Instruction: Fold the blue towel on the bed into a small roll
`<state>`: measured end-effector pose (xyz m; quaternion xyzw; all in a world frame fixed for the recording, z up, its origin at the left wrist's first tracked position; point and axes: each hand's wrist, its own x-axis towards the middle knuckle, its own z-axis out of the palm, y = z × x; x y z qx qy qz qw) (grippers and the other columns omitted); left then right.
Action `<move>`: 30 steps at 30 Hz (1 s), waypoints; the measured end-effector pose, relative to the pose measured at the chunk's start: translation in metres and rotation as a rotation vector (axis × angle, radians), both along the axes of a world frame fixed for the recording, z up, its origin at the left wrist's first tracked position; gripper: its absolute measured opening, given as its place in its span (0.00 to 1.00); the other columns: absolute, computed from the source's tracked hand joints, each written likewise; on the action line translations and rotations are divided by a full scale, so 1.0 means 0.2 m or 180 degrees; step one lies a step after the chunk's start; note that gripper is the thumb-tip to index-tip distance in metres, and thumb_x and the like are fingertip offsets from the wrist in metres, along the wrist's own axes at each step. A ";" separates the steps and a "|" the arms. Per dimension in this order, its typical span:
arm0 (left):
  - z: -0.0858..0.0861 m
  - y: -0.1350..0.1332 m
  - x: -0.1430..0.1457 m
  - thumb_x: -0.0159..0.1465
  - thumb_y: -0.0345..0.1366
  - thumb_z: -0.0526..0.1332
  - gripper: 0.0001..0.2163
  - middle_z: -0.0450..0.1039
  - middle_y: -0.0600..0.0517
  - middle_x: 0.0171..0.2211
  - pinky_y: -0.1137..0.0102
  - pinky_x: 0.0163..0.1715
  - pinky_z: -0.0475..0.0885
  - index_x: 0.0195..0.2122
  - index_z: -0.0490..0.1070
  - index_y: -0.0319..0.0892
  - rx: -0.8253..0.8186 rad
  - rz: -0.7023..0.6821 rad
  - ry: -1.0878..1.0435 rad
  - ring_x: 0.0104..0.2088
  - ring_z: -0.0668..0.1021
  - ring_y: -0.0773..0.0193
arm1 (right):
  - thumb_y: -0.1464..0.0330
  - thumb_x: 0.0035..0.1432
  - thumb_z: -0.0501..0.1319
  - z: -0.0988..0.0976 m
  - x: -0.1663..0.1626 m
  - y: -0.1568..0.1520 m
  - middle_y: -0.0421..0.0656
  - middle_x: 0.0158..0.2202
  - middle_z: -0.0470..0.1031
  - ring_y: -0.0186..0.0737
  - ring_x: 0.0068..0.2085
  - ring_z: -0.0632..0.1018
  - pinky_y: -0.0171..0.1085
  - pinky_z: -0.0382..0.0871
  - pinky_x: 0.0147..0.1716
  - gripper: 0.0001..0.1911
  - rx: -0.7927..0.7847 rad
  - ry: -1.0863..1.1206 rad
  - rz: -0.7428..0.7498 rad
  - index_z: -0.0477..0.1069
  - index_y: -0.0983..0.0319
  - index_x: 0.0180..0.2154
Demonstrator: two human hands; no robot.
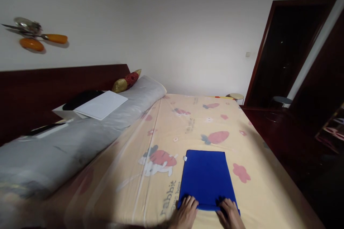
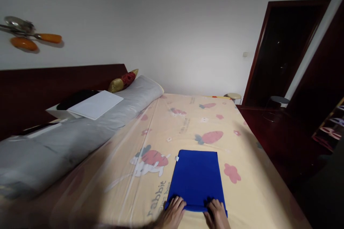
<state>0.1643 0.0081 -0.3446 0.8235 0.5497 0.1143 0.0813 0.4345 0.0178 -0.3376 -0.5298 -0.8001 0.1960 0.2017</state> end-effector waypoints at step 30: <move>-0.03 0.05 0.20 0.61 0.30 0.52 0.19 0.70 0.50 0.54 0.60 0.57 0.63 0.53 0.67 0.52 0.0118 0.0286 0.0004 0.57 0.69 0.55 | 0.68 0.59 0.54 -0.07 -0.30 0.03 0.41 0.36 0.74 0.43 0.40 0.73 0.43 0.63 0.41 0.07 0.0837 0.0050 -0.0368 0.70 0.54 0.37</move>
